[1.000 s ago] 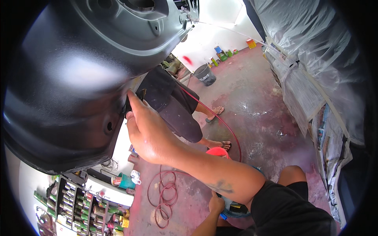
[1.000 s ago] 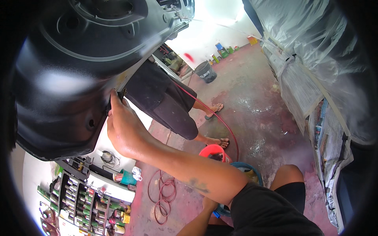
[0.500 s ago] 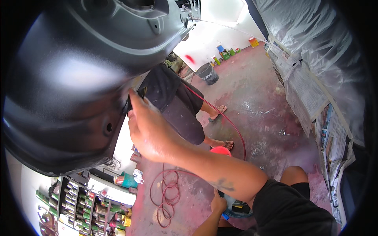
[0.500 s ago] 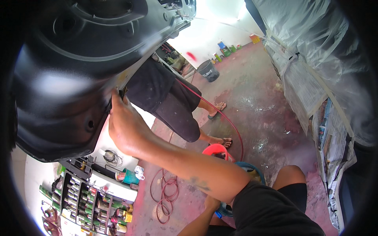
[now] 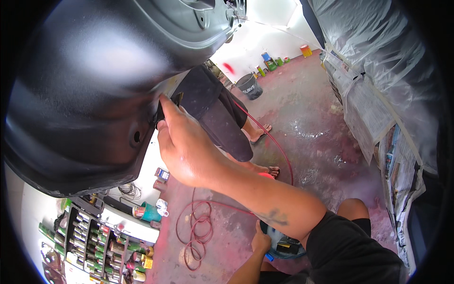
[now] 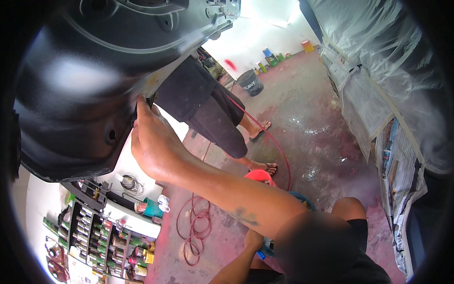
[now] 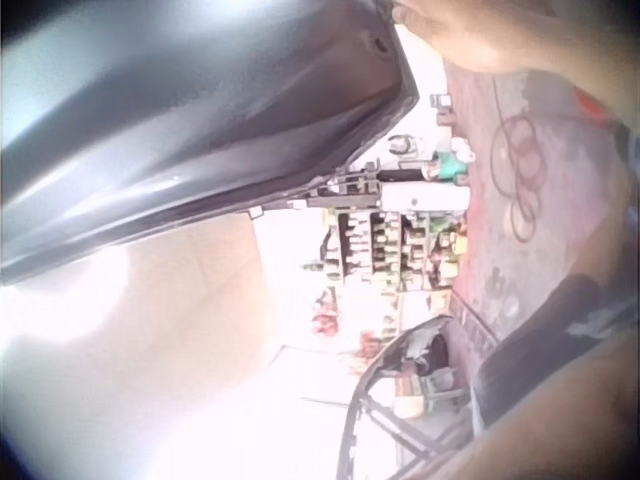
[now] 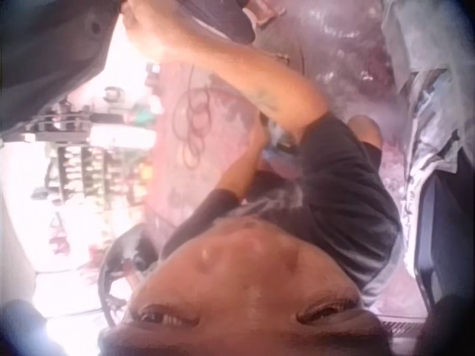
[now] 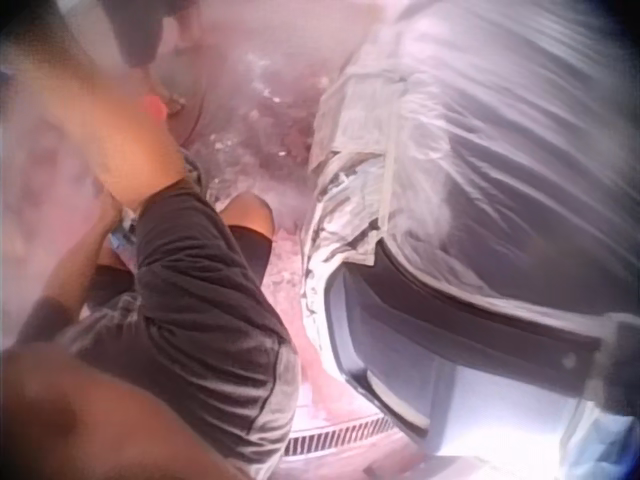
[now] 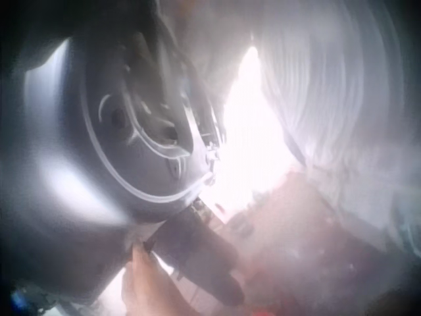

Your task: The person scrubs a black car bumper with a sponge and soapy water, rinses it with a hose, and wipes it dry with a cloth. The person also cleans a smaller black plastic trim piece in a bucket of soapy water.

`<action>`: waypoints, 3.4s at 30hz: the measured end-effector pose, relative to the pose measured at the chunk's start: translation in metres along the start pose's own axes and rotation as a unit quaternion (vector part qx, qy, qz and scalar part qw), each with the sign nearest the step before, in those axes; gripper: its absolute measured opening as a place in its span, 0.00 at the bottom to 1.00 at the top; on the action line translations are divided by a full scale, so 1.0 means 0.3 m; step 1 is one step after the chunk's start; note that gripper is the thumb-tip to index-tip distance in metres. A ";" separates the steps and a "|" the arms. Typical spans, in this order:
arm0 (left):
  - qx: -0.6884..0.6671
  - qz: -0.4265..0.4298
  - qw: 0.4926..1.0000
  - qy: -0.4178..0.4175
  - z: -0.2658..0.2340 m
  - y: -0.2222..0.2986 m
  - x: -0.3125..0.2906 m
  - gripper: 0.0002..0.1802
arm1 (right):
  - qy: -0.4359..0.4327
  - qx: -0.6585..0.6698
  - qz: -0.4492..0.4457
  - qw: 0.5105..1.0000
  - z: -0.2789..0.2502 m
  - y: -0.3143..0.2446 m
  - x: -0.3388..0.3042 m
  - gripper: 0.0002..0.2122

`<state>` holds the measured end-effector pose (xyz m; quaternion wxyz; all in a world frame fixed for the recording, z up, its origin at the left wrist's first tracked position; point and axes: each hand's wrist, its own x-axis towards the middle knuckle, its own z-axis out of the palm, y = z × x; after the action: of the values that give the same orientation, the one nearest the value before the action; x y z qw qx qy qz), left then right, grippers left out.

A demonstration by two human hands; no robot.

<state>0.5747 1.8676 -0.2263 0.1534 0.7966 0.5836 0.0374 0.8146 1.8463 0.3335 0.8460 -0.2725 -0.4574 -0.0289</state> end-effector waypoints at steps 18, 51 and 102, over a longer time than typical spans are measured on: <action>-0.029 -0.058 0.997 -0.049 -0.134 0.185 -0.072 0.52 | -0.090 -0.051 0.099 0.990 -0.081 0.062 0.097 0.25; -0.011 -0.084 0.996 -0.039 -0.152 0.214 -0.045 0.51 | -0.265 -0.020 0.102 0.959 -0.156 0.080 0.012 0.51; -0.027 -0.070 0.997 -0.029 -0.152 0.165 -0.056 0.50 | 0.057 -0.055 -0.024 0.997 0.060 0.187 -0.011 0.30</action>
<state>0.6041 1.8475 -0.1665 0.1939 0.7499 0.6322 0.0192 0.8156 1.9020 0.3143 0.8537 -0.3052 -0.4123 -0.0895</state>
